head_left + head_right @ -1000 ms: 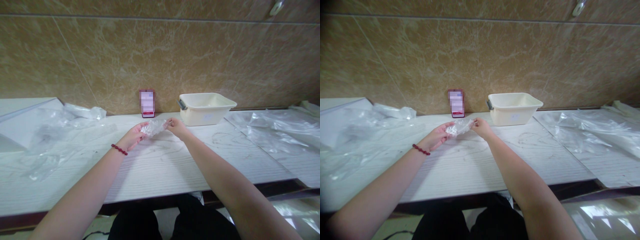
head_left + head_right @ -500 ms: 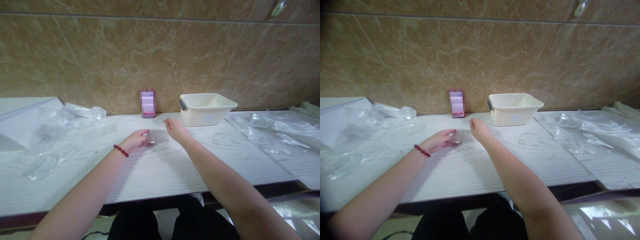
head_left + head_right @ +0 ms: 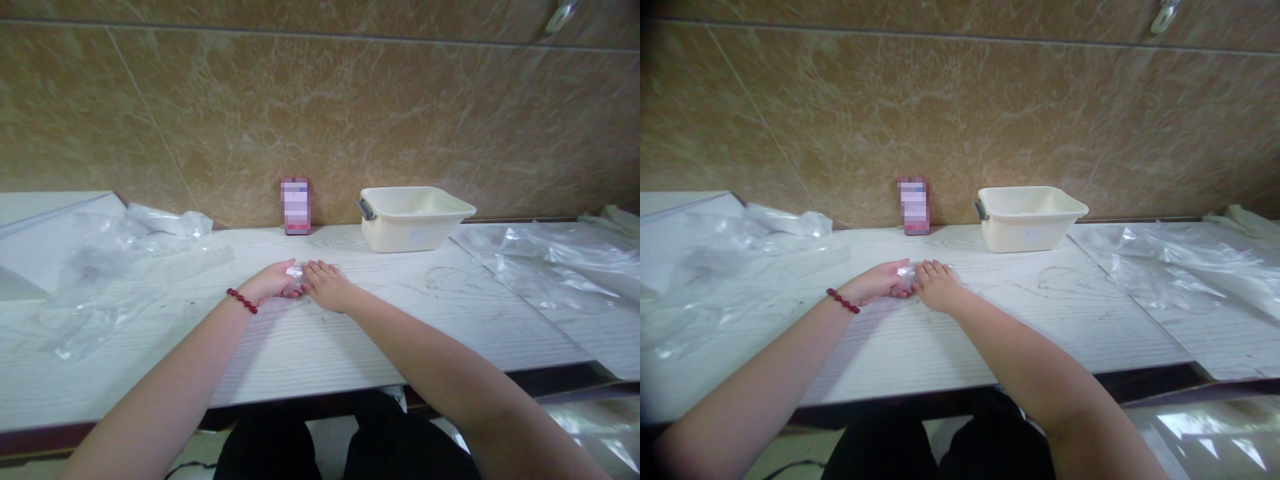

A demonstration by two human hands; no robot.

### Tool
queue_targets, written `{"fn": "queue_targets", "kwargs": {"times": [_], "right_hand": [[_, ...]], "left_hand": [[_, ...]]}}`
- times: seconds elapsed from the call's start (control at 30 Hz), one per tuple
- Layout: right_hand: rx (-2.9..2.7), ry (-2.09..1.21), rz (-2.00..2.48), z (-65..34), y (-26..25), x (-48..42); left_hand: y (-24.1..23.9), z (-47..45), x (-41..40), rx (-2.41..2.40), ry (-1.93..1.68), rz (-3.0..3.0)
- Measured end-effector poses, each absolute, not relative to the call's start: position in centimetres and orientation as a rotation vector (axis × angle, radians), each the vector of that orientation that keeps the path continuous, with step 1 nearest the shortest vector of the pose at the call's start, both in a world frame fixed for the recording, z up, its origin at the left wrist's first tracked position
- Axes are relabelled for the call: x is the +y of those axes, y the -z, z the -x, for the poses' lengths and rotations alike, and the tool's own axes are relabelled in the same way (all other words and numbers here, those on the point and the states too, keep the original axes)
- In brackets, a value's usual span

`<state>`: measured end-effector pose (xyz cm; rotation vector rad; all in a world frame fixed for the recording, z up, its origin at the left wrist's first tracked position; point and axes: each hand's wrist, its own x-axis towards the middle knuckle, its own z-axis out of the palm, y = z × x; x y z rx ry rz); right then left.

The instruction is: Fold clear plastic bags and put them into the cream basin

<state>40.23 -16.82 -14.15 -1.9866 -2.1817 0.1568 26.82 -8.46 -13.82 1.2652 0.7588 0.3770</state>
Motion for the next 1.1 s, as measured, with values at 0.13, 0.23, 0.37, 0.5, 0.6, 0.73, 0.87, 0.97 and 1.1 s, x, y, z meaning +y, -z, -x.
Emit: {"fn": "queue_targets", "kwargs": {"times": [0.13,0.23,0.37,0.5,0.6,0.73,0.87,0.97,1.1], "right_hand": [[-2.133,-0.270,2.134,-40.3,13.9,-17.0],[-2.077,-0.334,2.210,-40.8,13.9,-16.7],[-2.003,-0.388,2.277,-41.8,14.1,-16.2],[-1.987,-0.440,2.322,-42.3,14.0,-15.9],[-1.932,-0.453,2.383,-42.5,14.0,-15.9],[-1.729,-0.260,2.380,-42.8,13.5,-16.1],[-1.485,-0.141,2.017,-41.9,12.1,-16.1],[-1.354,-0.713,1.822,-40.1,11.7,-16.2],[-1.075,-1.403,1.542,-38.4,12.3,-16.3]], "left_hand": [[14.3,-26.5,-7.8,0.738,-0.369,-1.267],[13.9,-26.7,-8.1,0.779,-0.384,-1.275],[12.6,-26.9,-8.9,0.871,-0.411,-1.333],[12.1,-26.8,-9.2,0.921,-0.459,-1.486],[12.4,-26.6,-8.9,0.956,-0.525,-1.578],[13.1,-26.2,-8.2,0.875,-0.626,-1.520],[12.8,-26.4,-8.1,0.834,-0.809,-1.446],[12.2,-26.8,-8.5,0.804,-0.890,-1.422],[12.0,-27.2,-9.2,0.709,-0.969,-1.396]]}}
